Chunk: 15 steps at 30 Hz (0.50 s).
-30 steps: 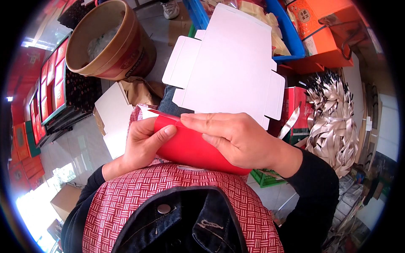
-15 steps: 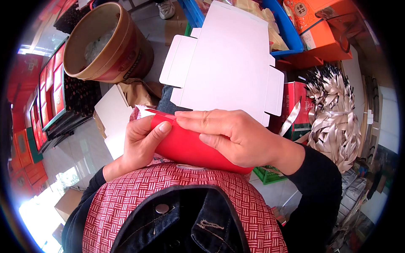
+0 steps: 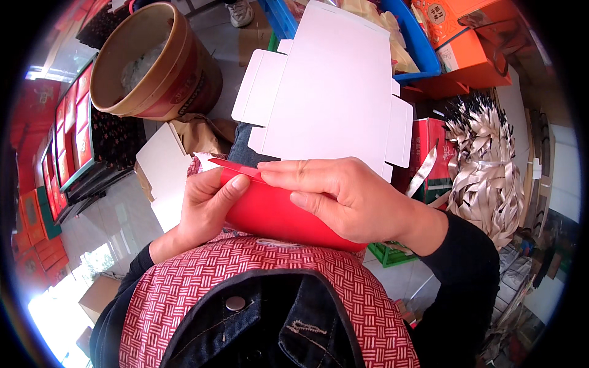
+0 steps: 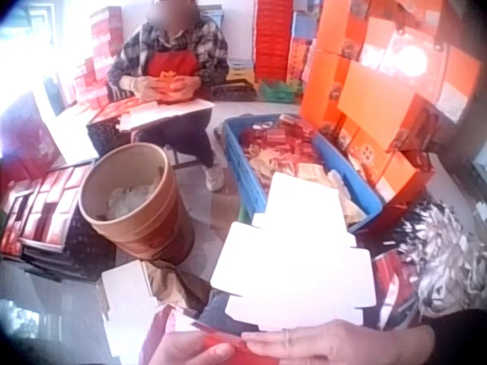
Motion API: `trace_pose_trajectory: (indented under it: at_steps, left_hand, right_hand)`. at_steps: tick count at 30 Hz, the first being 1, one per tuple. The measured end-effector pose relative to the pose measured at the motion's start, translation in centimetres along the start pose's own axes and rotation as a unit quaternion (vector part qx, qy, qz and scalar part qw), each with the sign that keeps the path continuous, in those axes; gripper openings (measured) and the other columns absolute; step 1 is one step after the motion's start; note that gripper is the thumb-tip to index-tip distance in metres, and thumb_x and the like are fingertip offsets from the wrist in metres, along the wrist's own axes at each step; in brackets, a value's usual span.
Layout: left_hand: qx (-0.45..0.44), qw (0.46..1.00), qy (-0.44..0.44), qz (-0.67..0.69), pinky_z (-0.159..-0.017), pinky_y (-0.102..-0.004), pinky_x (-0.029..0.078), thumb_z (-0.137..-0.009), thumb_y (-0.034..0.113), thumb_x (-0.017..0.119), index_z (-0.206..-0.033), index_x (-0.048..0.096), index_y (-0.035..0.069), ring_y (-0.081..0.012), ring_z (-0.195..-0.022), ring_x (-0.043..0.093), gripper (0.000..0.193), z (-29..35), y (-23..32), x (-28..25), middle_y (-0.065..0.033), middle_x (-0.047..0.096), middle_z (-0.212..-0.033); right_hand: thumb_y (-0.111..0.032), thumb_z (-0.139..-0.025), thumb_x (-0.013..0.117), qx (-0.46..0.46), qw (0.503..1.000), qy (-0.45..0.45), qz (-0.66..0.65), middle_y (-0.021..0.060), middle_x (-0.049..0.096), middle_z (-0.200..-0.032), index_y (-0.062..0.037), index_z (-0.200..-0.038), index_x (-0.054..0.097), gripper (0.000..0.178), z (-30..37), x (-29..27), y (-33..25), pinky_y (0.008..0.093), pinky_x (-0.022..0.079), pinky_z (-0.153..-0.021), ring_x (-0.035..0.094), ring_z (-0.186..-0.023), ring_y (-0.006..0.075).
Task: The person folds flat white cardboard pieces into small boxes and inserts red decorative inserts with gold patterns. They then place the completed boxes into a larger black tray. The process is repeated multiple times.
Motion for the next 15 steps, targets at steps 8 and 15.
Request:
trace_pose_trajectory:
  at_steps: [8, 15]
  left_hand:
    - [0.033, 0.999, 0.001, 0.015, -0.062, -0.0228, 0.052, -0.098, 0.022, 0.052, -0.106, 0.064, -0.003, -0.0127, -0.070, 0.065, 0.029, 0.0, 0.5, 0.1, -0.0092, 0.069, -0.082]
    - [0.034, 0.999, -0.002, -0.014, -0.061, -0.0225, 0.053, -0.098, 0.022, 0.052, -0.107, 0.064, -0.003, -0.0134, -0.069, 0.066, 0.029, 0.0, 0.5, 0.0, -0.0099, 0.069, -0.082]
  right_hand:
    - [-0.003, -0.089, 0.053, -0.031, 0.996, 0.013, 0.082, 0.0177, 0.060, -0.125, -0.0013, -0.122, 0.061, 0.033, -0.3, -0.1, -1.0, 0.0331, 0.050, -0.093, 0.061, -0.112, 0.0297]
    - [-0.001, -0.087, 0.055, -0.046, 0.992, 0.033, 0.117, 0.0177, 0.062, -0.122, -0.0017, -0.121, 0.062, 0.034, -0.2, 0.2, -1.8, 0.0341, 0.051, -0.090, 0.062, -0.109, 0.0301]
Point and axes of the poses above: each hand's wrist, its own z-axis away from the middle knuckle, its own x-axis out of the palm, y = z × x, the point moved 10 cm from there along -z, towards the middle knuckle
